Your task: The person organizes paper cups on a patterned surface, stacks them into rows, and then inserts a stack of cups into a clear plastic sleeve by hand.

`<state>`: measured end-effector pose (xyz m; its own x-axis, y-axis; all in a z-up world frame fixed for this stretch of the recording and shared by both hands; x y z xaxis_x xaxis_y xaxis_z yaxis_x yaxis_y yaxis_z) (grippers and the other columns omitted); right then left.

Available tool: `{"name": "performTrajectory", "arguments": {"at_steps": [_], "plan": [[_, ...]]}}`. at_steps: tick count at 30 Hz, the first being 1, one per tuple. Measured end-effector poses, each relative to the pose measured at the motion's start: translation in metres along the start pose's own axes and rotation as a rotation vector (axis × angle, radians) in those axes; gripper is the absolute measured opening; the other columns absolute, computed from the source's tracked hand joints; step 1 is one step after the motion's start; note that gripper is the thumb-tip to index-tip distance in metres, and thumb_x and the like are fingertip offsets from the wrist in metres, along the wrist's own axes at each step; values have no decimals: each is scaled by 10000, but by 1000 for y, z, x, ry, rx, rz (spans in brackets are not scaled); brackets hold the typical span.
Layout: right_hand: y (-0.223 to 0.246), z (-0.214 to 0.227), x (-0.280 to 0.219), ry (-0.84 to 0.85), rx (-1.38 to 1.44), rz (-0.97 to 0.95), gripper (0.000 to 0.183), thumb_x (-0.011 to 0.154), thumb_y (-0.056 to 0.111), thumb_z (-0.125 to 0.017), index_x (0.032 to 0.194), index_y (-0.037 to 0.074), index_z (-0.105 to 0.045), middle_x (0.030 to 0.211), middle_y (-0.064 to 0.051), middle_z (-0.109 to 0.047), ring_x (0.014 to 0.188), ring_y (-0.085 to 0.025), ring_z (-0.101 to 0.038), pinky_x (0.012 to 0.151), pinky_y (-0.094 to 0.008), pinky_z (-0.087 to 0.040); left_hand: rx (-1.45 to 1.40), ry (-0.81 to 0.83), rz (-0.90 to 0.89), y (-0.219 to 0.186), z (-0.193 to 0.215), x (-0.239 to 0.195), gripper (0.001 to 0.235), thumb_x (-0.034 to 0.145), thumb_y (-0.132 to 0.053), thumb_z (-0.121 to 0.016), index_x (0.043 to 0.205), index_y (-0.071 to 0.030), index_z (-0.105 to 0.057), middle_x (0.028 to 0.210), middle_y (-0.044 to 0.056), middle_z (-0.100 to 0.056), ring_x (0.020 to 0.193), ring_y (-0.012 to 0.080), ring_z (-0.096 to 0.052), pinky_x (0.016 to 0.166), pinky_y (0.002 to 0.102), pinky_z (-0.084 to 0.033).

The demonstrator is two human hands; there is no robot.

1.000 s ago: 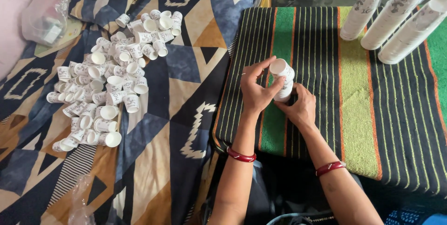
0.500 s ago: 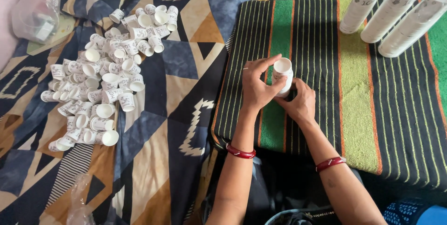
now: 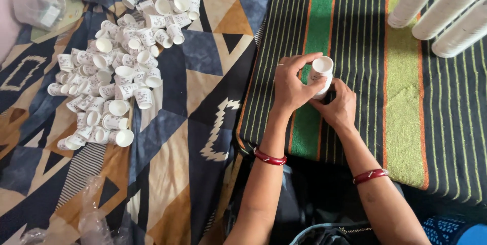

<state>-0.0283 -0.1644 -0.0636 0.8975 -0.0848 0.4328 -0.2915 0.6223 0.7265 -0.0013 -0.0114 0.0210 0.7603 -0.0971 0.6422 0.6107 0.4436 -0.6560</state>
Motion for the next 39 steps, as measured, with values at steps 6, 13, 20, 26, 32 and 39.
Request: {"name": "performTrajectory", "arguments": {"at_steps": [6,13,20,26,32,39], "plan": [[-12,-4,-2,6,-4,7,532,699,260,-964,1056,14,-656,980,-147,-725,905,-311,-721,801,-424,-564,-64,73,-63,-6,26,18,598,711,-214,-853,1280,-165,-679,1070,24,-751,996,204,-705,987,376,-517],[-20,-5,-8,50,-94,-28,530,715,272,-982,1034,11,-649,972,-132,-706,883,-295,-695,792,-414,-549,-205,-715,229,137,92,36,257,865,-175,-790,1100,-111,-710,1021,19,-719,921,154,-673,859,283,-578],[-28,-6,-11,56,-147,-31,551,748,296,-983,1099,6,-672,1107,-143,-728,1031,-298,-713,911,-416,-557,640,-944,275,295,187,17,485,690,-262,-897,1053,-112,-612,973,64,-672,940,271,-652,869,435,-515],[-19,-1,-13,73,-137,-21,580,795,297,-975,1201,4,-684,1195,-152,-733,1132,-285,-719,1022,-407,-555,879,-925,546,319,211,32,591,598,-368,-920,1077,-161,-642,1034,73,-680,1059,339,-610,877,512,-461],[-18,-1,-16,89,-175,-17,565,806,273,-969,1198,1,-666,1229,-150,-730,1153,-266,-720,1031,-377,-560,944,-924,738,334,214,44,652,551,-487,-911,1073,-197,-648,1032,9,-698,1093,313,-588,858,527,-405],[-12,-1,-15,90,-166,-22,585,792,256,-963,1206,-10,-647,1245,-149,-722,1178,-259,-708,1038,-374,-552,947,-890,842,334,213,46,535,613,-482,-858,1017,-206,-642,996,-12,-720,1086,312,-595,877,520,-410]]}}
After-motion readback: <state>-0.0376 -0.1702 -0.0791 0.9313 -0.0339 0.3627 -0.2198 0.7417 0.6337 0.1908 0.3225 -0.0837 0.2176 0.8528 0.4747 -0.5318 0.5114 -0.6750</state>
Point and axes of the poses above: each hand's wrist, its own x-axis towards the middle knuckle, its own z-axis out of the back of the hand, y = z × x, the point moved 3 cm from there along x, towards the middle knuckle
